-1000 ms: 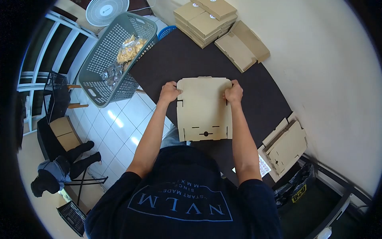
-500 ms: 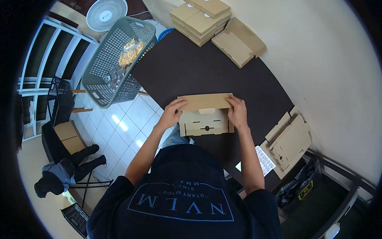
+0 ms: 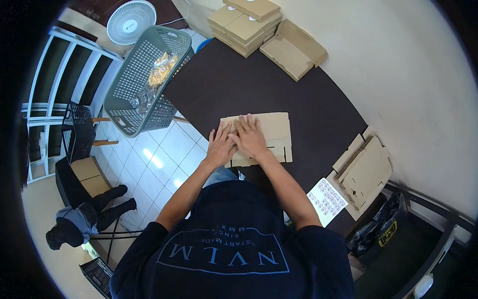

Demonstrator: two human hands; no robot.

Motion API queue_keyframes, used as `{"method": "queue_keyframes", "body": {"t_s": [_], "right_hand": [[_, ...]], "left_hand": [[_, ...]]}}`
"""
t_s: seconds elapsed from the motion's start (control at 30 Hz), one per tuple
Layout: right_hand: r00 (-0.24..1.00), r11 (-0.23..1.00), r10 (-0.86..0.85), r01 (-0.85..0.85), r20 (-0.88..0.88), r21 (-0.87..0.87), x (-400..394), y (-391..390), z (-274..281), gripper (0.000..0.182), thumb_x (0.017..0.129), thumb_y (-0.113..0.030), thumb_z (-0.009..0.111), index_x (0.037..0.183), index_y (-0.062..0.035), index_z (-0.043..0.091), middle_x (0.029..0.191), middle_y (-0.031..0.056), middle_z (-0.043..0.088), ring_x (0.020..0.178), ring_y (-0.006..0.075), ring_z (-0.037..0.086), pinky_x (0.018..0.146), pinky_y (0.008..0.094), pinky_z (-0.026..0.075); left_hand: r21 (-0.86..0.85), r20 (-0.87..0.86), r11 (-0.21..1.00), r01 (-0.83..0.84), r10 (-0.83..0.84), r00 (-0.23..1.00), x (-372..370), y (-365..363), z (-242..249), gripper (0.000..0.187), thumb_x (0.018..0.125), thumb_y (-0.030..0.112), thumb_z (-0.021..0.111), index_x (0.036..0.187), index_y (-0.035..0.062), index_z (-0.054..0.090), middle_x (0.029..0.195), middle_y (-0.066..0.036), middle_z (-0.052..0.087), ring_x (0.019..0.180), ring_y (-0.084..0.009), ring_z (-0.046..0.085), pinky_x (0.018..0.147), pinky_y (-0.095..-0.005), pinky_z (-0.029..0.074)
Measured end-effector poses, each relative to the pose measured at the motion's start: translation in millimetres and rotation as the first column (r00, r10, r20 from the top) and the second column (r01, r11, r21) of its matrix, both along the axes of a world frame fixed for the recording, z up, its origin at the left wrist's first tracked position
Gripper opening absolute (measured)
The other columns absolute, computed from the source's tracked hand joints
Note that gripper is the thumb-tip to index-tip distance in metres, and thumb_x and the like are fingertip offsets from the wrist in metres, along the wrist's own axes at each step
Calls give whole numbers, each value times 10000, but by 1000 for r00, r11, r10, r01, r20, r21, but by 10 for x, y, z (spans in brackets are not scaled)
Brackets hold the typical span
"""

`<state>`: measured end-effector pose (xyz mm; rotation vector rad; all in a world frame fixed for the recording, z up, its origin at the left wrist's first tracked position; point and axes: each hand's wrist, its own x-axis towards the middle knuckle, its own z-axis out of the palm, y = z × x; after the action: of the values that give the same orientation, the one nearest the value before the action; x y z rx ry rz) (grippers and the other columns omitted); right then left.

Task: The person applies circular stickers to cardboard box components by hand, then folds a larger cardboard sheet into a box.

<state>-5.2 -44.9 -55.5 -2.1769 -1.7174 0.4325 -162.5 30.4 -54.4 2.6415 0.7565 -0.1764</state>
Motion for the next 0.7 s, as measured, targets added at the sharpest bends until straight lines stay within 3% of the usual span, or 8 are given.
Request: {"method": "queue_keyframes", "body": {"t_s": [0.07, 0.2, 0.3, 0.47, 0.53, 0.6, 0.67, 0.7], "right_hand": [[998, 999, 45, -44, 49, -22, -42, 37, -114, 656, 1024, -501, 376, 1453, -12, 457, 1567, 183, 360, 1478, 388, 260, 1195, 554, 188], [996, 998, 53, -51, 76, -21, 140, -156, -164, 639, 1028, -475, 383, 1465, -12, 439, 1570, 179, 355, 1483, 352, 266, 1198, 550, 185], [980, 998, -53, 60, 193, -31, 306, -178, -175, 663, 1028, -491, 367, 1478, -8, 416, 1565, 146, 380, 1480, 320, 287, 1209, 540, 166], [956, 981, -112, 150, 270, -123, 843, -405, -82, 658, 1017, -496, 409, 1484, -33, 419, 1570, 167, 364, 1474, 374, 280, 1196, 570, 185], [972, 948, -211, 230, 106, -220, 963, -416, 62, 693, 998, -524, 444, 1496, -45, 406, 1585, 186, 329, 1480, 386, 260, 1196, 580, 174], [980, 963, -176, 191, 94, -192, 1000, -427, 349, 673, 980, -477, 508, 1480, -36, 419, 1570, 195, 344, 1468, 392, 276, 1186, 559, 217], [987, 973, -142, 154, 77, -174, 954, -481, 530, 659, 961, -430, 573, 1464, -27, 432, 1555, 203, 359, 1457, 398, 293, 1177, 538, 261], [985, 985, -170, 170, 23, -11, 920, -502, 562, 546, 928, -335, 625, 1356, -14, 515, 1430, 217, 467, 1358, 407, 400, 1110, 512, 348]], "left_hand": [[9, -17, 1000, -10, 10, 1000, 14, -26, 5, 660, 941, 435, 596, 1522, 199, 390, 1634, -120, 219, 1515, -369, 139, 1167, -624, 180], [27, 33, 999, -40, 39, 999, 22, -46, 37, 668, 944, 449, 584, 1537, 233, 365, 1642, -94, 210, 1513, -362, 151, 1181, -596, 183], [39, 74, 998, -50, 47, 996, 17, -52, -13, 648, 938, 456, 593, 1509, 209, 408, 1627, -120, 247, 1500, -382, 188, 1160, -611, 207], [12, 72, 998, -58, 57, 996, 34, -33, 48, 673, 909, 450, 638, 1494, 197, 421, 1610, -128, 277, 1493, -381, 204, 1156, -624, 200], [-25, 64, 997, -67, 68, 996, 84, 4, 163, 698, 882, 416, 683, 1488, 182, 425, 1602, -134, 288, 1491, -381, 207, 1154, -633, 194], [-155, 98, 985, -76, 92, 991, 196, 117, 286, 763, 796, 295, 768, 1467, 141, 439, 1588, -147, 305, 1494, -377, 202, 1151, -653, 182], [-105, 100, 994, -12, 22, 995, 331, 207, 357, 784, 765, 241, 780, 1463, 138, 438, 1582, -157, 308, 1494, -366, 209, 1148, -668, 170], [-56, 98, 997, 52, -46, 994, 386, 251, 354, 808, 734, 188, 793, 1458, 135, 436, 1577, -167, 312, 1494, -355, 216, 1146, -683, 158]]}}
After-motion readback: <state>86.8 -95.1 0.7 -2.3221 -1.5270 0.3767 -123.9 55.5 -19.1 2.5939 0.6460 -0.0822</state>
